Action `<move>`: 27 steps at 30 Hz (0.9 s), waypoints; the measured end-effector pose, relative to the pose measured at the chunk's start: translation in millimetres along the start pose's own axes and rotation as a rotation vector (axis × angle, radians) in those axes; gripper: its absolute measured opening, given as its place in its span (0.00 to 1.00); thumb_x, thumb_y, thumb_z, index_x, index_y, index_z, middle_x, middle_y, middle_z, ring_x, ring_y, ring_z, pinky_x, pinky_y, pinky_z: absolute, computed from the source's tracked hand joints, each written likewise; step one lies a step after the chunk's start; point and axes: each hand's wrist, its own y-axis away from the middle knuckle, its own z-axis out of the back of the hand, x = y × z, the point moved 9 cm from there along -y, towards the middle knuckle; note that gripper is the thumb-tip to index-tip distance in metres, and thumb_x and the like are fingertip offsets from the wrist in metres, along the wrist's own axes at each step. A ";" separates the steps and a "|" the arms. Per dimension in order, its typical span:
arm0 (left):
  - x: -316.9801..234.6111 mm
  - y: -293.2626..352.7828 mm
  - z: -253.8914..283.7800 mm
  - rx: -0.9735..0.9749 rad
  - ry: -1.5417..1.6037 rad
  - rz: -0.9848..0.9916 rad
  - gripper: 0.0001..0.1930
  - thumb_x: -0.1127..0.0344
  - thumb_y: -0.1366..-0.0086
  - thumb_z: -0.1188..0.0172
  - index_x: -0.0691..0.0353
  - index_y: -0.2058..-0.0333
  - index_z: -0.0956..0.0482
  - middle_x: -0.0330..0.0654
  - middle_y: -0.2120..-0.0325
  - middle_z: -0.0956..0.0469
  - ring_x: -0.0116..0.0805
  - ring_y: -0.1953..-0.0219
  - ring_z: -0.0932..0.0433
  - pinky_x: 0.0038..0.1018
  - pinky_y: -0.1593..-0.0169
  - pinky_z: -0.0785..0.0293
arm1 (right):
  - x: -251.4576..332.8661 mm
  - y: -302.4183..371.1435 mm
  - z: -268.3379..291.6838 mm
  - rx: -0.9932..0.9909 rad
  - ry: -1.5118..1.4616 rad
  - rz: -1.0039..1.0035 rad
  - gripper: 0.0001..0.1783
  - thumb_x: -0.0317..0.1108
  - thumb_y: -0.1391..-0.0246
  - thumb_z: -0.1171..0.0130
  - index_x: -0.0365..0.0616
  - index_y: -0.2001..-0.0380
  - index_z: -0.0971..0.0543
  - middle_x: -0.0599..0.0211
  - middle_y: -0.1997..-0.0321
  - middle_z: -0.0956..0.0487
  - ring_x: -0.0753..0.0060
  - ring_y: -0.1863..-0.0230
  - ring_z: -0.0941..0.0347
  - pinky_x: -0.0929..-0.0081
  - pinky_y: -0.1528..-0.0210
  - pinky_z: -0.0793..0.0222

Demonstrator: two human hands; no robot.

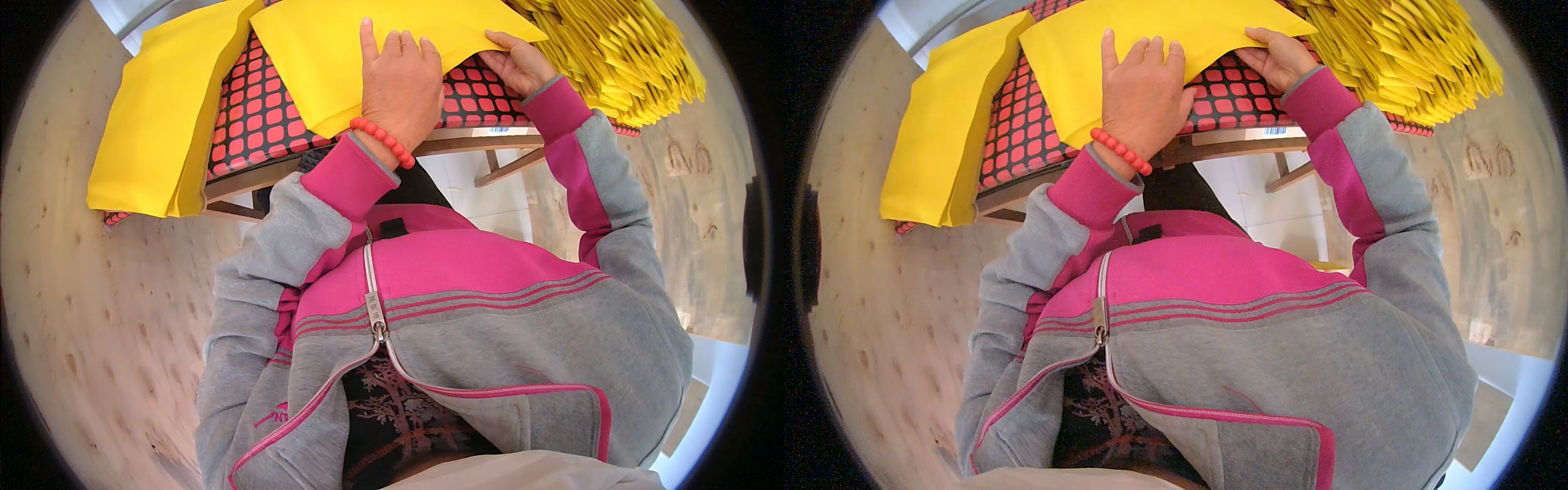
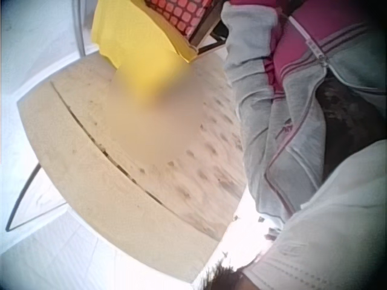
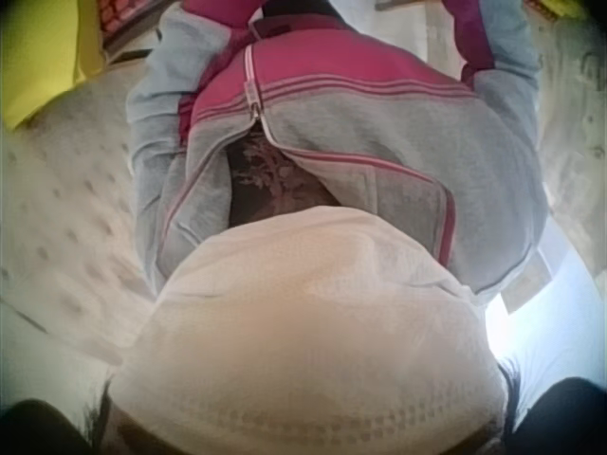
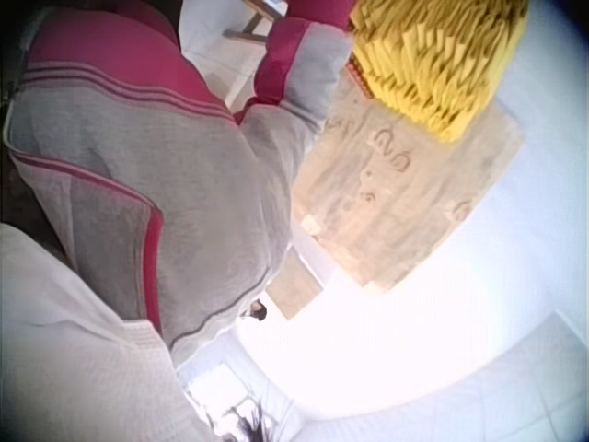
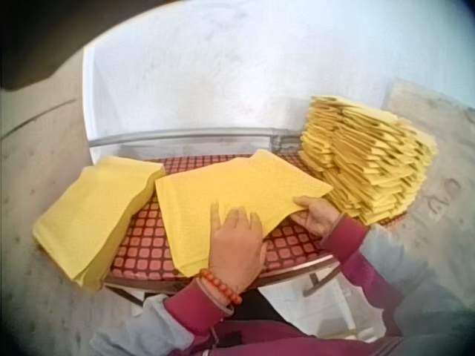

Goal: The person folds yellow paper sheets by hand on a patterned table. The person repeatedly folds each sheet in half, smooths the crease, and stacks the folded sheets on the right side of the table.

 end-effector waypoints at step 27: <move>49.9 46.3 34.9 0.240 0.162 -0.110 0.11 0.77 0.42 0.44 0.62 0.60 0.20 0.43 0.56 0.16 0.41 0.49 0.17 0.51 0.30 0.40 | 29.6 157.2 -60.7 0.433 1.360 0.988 0.24 0.22 0.54 0.36 0.40 0.50 0.23 0.51 0.47 0.19 0.43 0.46 0.23 0.59 0.45 0.26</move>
